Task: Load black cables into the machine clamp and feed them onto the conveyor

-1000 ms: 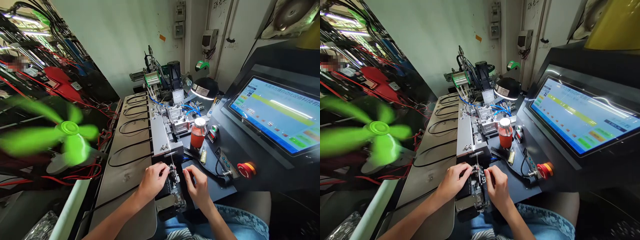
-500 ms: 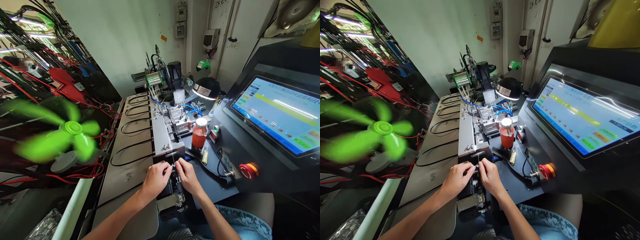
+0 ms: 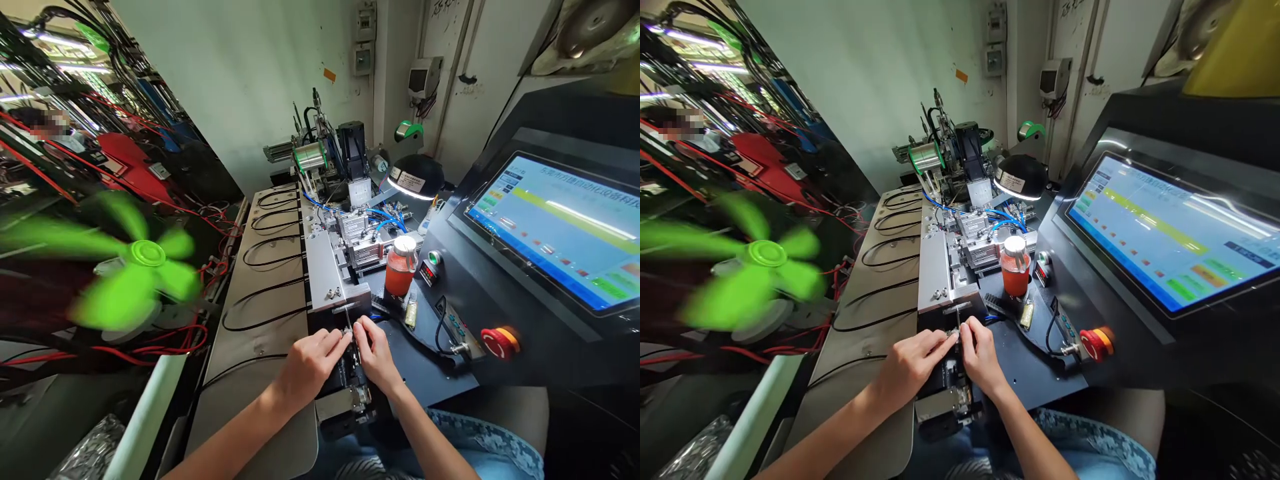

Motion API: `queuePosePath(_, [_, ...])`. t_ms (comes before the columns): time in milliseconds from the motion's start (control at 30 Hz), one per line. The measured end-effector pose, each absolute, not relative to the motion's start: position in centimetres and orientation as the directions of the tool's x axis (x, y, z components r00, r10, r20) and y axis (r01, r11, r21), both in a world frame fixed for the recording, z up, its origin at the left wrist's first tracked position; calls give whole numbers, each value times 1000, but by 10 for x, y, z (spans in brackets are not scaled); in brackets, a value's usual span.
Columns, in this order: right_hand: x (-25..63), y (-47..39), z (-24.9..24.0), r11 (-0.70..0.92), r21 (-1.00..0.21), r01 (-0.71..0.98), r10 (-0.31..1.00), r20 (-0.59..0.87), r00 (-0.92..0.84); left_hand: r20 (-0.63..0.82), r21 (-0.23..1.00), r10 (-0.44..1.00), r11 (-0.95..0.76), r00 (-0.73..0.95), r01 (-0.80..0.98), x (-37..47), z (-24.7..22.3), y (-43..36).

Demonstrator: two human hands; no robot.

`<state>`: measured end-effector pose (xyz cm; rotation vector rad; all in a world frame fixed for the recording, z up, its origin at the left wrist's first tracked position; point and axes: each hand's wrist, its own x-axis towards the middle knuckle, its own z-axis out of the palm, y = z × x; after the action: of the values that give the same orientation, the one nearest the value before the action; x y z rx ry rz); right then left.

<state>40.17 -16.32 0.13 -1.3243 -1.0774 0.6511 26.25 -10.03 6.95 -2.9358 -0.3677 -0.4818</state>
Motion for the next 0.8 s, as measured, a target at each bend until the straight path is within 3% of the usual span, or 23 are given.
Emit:
queuePosePath(133, [401,-162,1,172,-974,144,882,218,417,306,-195,150,-957,940,216,268,72,-102])
queuePosePath(567, [401,-160,-4,155,-981,115,887,190,422,285,-181,133,-965,949,190,271,70,-101])
queuePosePath(633, [405,-162,-7,149,-980,132,884,192,426,301,-128,175,-967,938,221,267,70,-100])
queuePosePath(800, [420,-174,2,149,-956,253,873,248,420,225,198,475,-877,851,437,256,77,-99])
